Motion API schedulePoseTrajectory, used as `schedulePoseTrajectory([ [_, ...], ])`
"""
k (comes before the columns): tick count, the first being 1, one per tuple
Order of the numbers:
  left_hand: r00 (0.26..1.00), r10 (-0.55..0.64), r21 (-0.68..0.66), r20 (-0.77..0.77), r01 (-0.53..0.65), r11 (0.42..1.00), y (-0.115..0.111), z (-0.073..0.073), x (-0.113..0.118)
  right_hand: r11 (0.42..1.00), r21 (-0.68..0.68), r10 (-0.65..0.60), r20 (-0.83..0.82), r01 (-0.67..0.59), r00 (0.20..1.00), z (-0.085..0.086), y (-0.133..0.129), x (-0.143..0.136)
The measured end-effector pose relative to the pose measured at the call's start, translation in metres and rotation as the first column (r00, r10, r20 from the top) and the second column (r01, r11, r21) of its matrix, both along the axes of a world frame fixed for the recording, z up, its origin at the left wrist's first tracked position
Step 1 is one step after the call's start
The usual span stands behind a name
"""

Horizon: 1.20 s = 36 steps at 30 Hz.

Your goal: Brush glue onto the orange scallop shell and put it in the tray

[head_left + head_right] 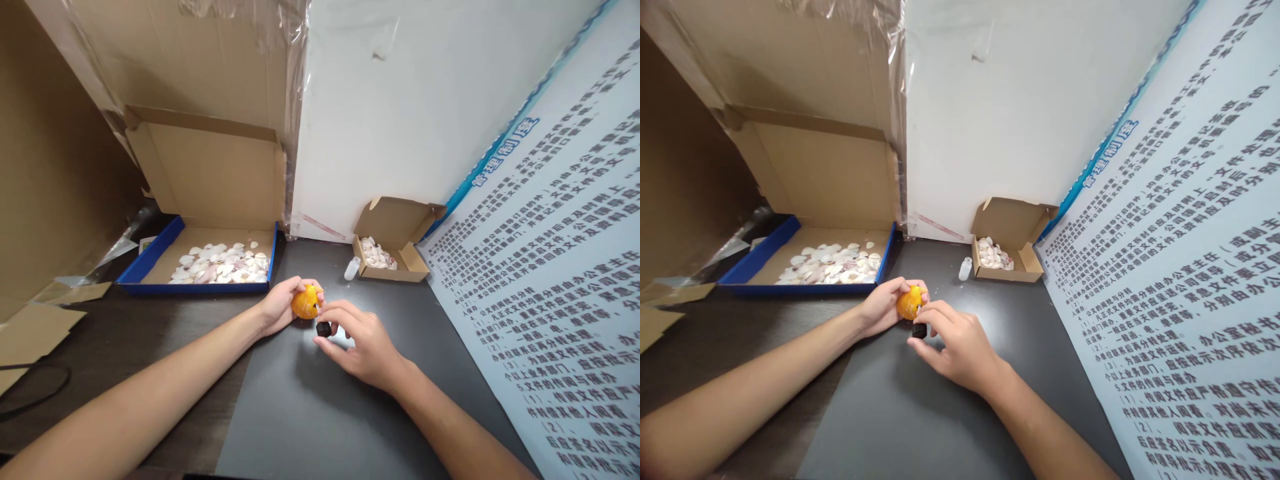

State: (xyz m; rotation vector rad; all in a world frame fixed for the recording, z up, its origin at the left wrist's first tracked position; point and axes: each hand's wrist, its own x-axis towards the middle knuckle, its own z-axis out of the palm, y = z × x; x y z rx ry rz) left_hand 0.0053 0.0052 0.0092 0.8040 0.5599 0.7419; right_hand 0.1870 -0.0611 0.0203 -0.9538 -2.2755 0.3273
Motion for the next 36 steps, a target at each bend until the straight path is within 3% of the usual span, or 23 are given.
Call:
schedulePoseTrajectory([
  [5, 1.0, 0.004, 0.0, -0.006, -0.004, 1.0, 0.0002, -0.0005, -0.0002, 0.999, -0.01, -0.037, 0.026, 0.037, 0.999, 0.0025, -0.0014, -0.0005],
  [10, 1.0, 0.009, -0.002, 0.003, -0.009, 1.0, 0.0003, -0.0006, 0.0005, 0.994, -0.101, 0.051, 0.076, -0.043, 0.996, 0.0035, -0.0041, -0.0005],
  [18, 1.0, -0.006, 0.031, -0.023, 0.006, 0.999, 0.001, -0.0026, 0.0003, 0.998, 0.057, 0.003, 0.004, -0.003, 1.0, 0.0007, 0.0004, 0.0013],
  [26, 1.0, 0.003, 0.016, 0.015, -0.003, 1.0, 0.0009, -0.0036, -0.0006, 0.992, -0.065, 0.107, 0.027, -0.105, 0.994, 0.0006, -0.0032, -0.0015],
  [31, 0.999, -0.013, 0.017, 0.034, 0.013, 1.0, 0.0017, -0.0042, -0.0019, 0.999, 0.044, 0.006, -0.067, -0.003, 0.998, -0.0027, 0.0018, 0.0007],
  [36, 0.999, -0.025, 0.025, 0.027, 0.024, 0.999, 0.0021, -0.0064, -0.0031, 0.998, 0.051, -0.02, -0.072, 0.024, 0.997, -0.0026, 0.0023, 0.0007],
])
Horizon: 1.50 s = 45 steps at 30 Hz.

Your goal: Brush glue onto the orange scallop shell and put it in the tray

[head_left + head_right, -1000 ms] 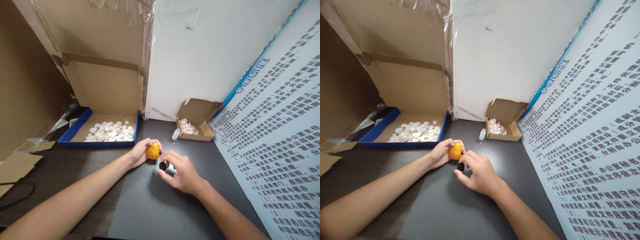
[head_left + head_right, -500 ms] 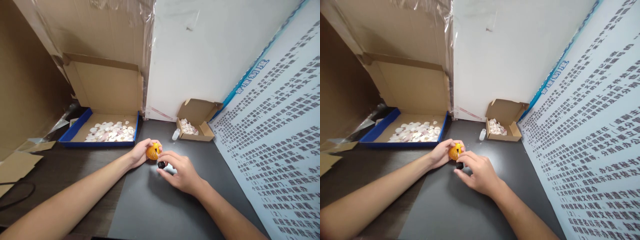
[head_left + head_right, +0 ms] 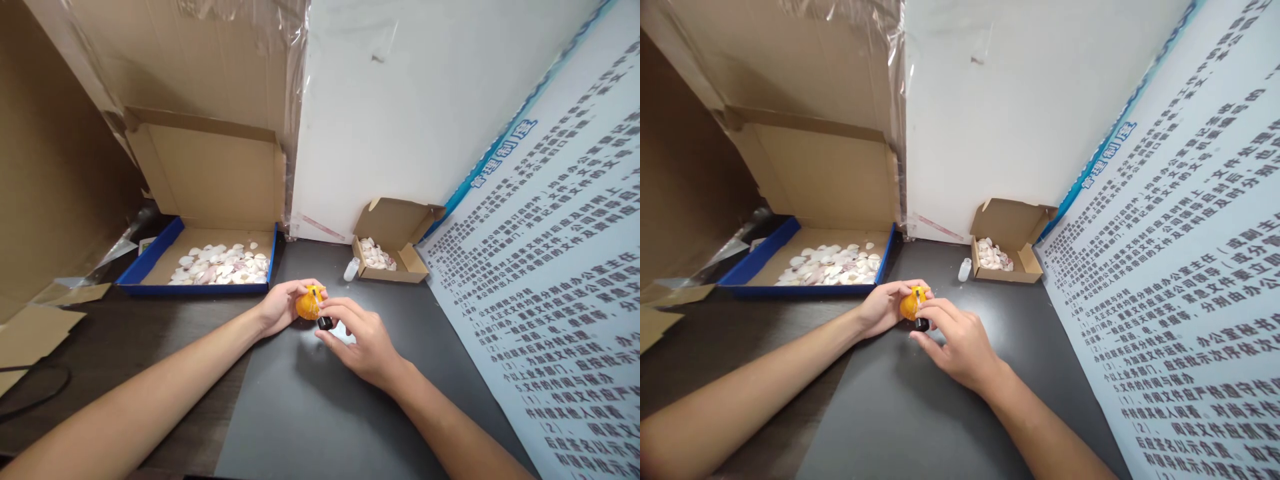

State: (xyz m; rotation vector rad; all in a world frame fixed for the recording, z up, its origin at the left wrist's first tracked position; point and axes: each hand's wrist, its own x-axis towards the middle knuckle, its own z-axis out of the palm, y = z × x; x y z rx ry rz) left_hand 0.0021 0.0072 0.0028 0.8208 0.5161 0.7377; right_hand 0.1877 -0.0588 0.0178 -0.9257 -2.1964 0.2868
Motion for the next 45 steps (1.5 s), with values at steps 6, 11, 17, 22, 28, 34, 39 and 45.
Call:
schedulePoseTrajectory([
  [6, 1.0, -0.006, 0.024, 0.019, 0.006, 1.0, 0.0003, -0.0024, -0.0002, 0.984, -0.14, 0.129, 0.132, -0.111, 0.983, 0.0011, -0.0035, -0.0011],
  [11, 1.0, -0.001, 0.006, 0.031, 0.001, 1.0, 0.0002, -0.0021, 0.0002, 0.991, -0.061, 0.124, 0.056, -0.121, 0.991, 0.0, -0.0017, -0.0006],
  [17, 0.999, -0.006, 0.0, 0.037, 0.006, 1.0, 0.0001, -0.002, 0.0002, 0.999, 0.044, 0.004, -0.034, -0.002, 0.999, 0.001, 0.0002, -0.0016],
  [22, 0.999, 0.001, 0.0, 0.05, -0.001, 1.0, -0.0004, -0.0026, 0.0008, 0.981, -0.146, 0.145, 0.13, -0.125, 0.981, 0.001, -0.0032, -0.0025],
  [28, 0.999, -0.003, -0.016, 0.054, 0.004, 1.0, -0.0001, -0.0031, 0.0004, 0.997, -0.022, 0.073, 0.004, -0.073, 0.997, -0.0011, -0.0025, -0.0018],
  [34, 0.999, -0.008, -0.008, 0.035, 0.009, 1.0, 0.0002, -0.0023, 0.0002, 1.0, 0.025, 0.011, -0.026, -0.01, 1.0, -0.0007, -0.0006, -0.0012],
  [39, 0.999, -0.005, -0.002, 0.034, 0.005, 1.0, -0.0006, -0.0015, -0.0001, 0.985, -0.124, 0.137, 0.113, -0.123, 0.984, -0.0016, -0.0041, -0.0029],
  [45, 0.999, -0.009, 0.0, 0.031, 0.01, 1.0, -0.001, -0.0022, -0.0002, 0.995, -0.017, 0.096, -0.004, -0.096, 0.995, -0.0011, -0.0036, -0.0035],
])
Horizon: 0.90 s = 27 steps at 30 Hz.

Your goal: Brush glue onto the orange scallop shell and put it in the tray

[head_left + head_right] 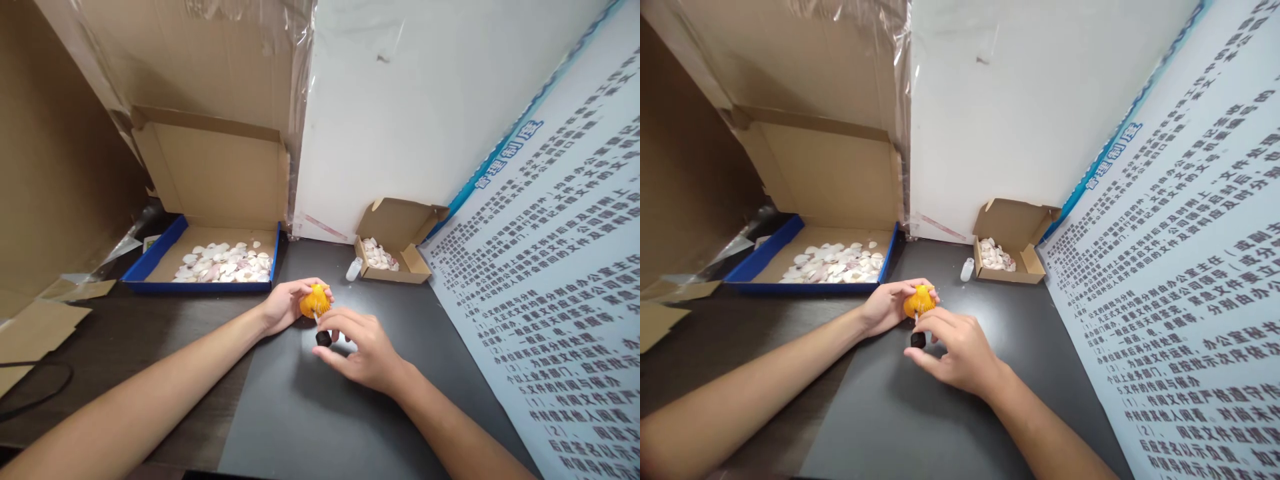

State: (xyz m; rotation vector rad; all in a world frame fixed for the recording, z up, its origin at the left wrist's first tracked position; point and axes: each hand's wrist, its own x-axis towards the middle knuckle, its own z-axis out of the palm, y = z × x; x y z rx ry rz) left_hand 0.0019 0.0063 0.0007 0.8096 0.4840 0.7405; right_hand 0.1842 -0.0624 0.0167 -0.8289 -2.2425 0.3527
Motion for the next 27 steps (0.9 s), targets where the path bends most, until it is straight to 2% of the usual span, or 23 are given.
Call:
schedulePoseTrajectory([
  [3, 1.0, -0.005, -0.003, 0.014, 0.005, 1.0, 0.0004, -0.0017, 0.0, 0.994, 0.083, -0.063, -0.094, 0.071, 0.994, 0.0008, 0.0017, -0.0005],
  [5, 1.0, -0.006, -0.004, 0.014, 0.006, 1.0, 0.0006, -0.0022, 0.0, 0.992, 0.085, -0.083, -0.097, 0.092, 0.992, 0.0006, 0.0021, -0.0007],
  [7, 1.0, -0.002, -0.002, 0.006, 0.002, 1.0, 0.0006, -0.0019, -0.0001, 0.998, 0.035, -0.058, -0.051, 0.06, 0.997, -0.0004, 0.0018, -0.0008],
  [11, 1.0, 0.006, 0.02, 0.002, -0.006, 1.0, 0.0004, -0.0006, 0.0001, 0.991, -0.114, 0.075, 0.066, -0.068, 0.995, -0.0021, 0.0002, -0.0012],
  [13, 1.0, 0.004, 0.027, 0.005, -0.004, 1.0, 0.0002, -0.0005, 0.0003, 0.989, -0.121, 0.093, 0.059, -0.086, 0.994, -0.0017, -0.0002, -0.0014],
  [18, 1.0, -0.001, 0.056, -0.021, 0.002, 0.998, -0.0011, -0.0004, 0.0006, 0.998, 0.028, -0.052, -0.104, 0.055, 0.993, 0.0008, 0.0011, -0.0005],
  [21, 1.0, -0.004, 0.061, -0.027, 0.006, 0.998, -0.0018, -0.0002, 0.0008, 0.995, 0.02, -0.093, -0.111, 0.096, 0.989, -0.0002, 0.0018, -0.0007],
  [27, 1.0, -0.001, 0.071, -0.022, 0.002, 0.997, -0.0014, -0.0012, 0.0011, 0.996, -0.089, 0.016, -0.049, -0.02, 0.999, -0.0061, -0.0006, -0.0061],
])
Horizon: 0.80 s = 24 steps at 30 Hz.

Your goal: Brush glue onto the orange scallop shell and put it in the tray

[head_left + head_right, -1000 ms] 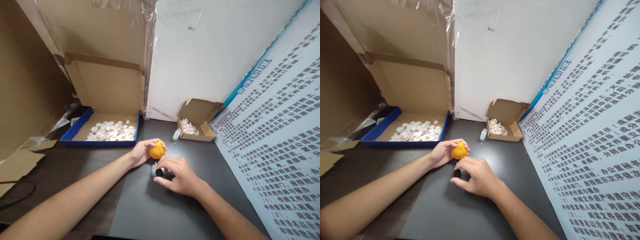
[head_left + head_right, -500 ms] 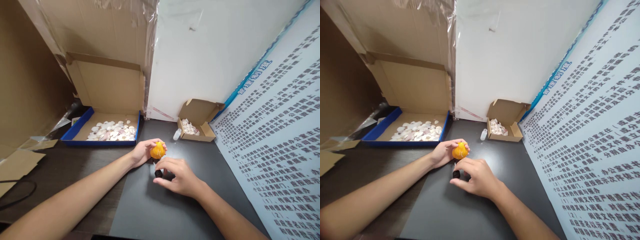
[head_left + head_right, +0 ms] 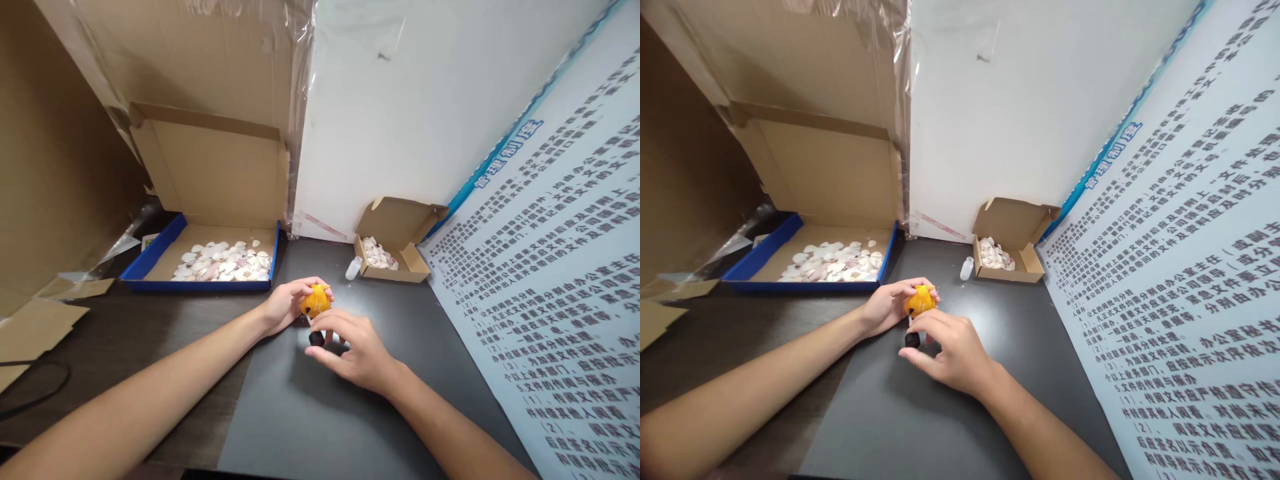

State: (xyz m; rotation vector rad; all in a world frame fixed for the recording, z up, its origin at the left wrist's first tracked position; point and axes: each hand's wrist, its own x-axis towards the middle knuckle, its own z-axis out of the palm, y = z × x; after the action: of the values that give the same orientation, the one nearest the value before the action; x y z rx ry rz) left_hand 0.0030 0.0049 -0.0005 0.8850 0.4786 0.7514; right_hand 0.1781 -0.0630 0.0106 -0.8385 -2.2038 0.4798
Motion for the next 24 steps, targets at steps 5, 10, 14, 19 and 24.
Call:
schedulePoseTrajectory([
  [5, 1.0, -0.006, -0.006, -0.002, 0.006, 1.0, 0.0001, -0.0002, -0.0002, 0.999, 0.035, -0.01, -0.039, 0.012, 0.999, 0.0027, -0.0002, 0.0015],
  [10, 1.0, -0.009, -0.005, 0.004, 0.009, 1.0, -0.0007, 0.0003, 0.0002, 0.989, 0.095, -0.106, -0.116, 0.117, 0.988, 0.006, 0.0025, 0.0049],
  [14, 1.0, 0.0, -0.011, 0.003, 0.0, 1.0, -0.0004, 0.0006, 0.0006, 0.998, 0.016, -0.055, -0.018, 0.055, 0.998, 0.0013, 0.0014, -0.0003],
  [19, 1.0, 0.018, 0.002, 0.0, -0.018, 1.0, 0.0002, -0.0002, 0.0007, 1.0, -0.007, 0.016, 0.027, -0.015, 1.0, -0.0003, -0.0013, -0.003],
  [24, 1.0, 0.002, -0.009, 0.007, -0.002, 1.0, -0.0003, 0.0008, 0.0003, 0.988, 0.094, -0.111, -0.091, 0.12, 0.99, 0.0073, 0.0021, 0.0048],
])
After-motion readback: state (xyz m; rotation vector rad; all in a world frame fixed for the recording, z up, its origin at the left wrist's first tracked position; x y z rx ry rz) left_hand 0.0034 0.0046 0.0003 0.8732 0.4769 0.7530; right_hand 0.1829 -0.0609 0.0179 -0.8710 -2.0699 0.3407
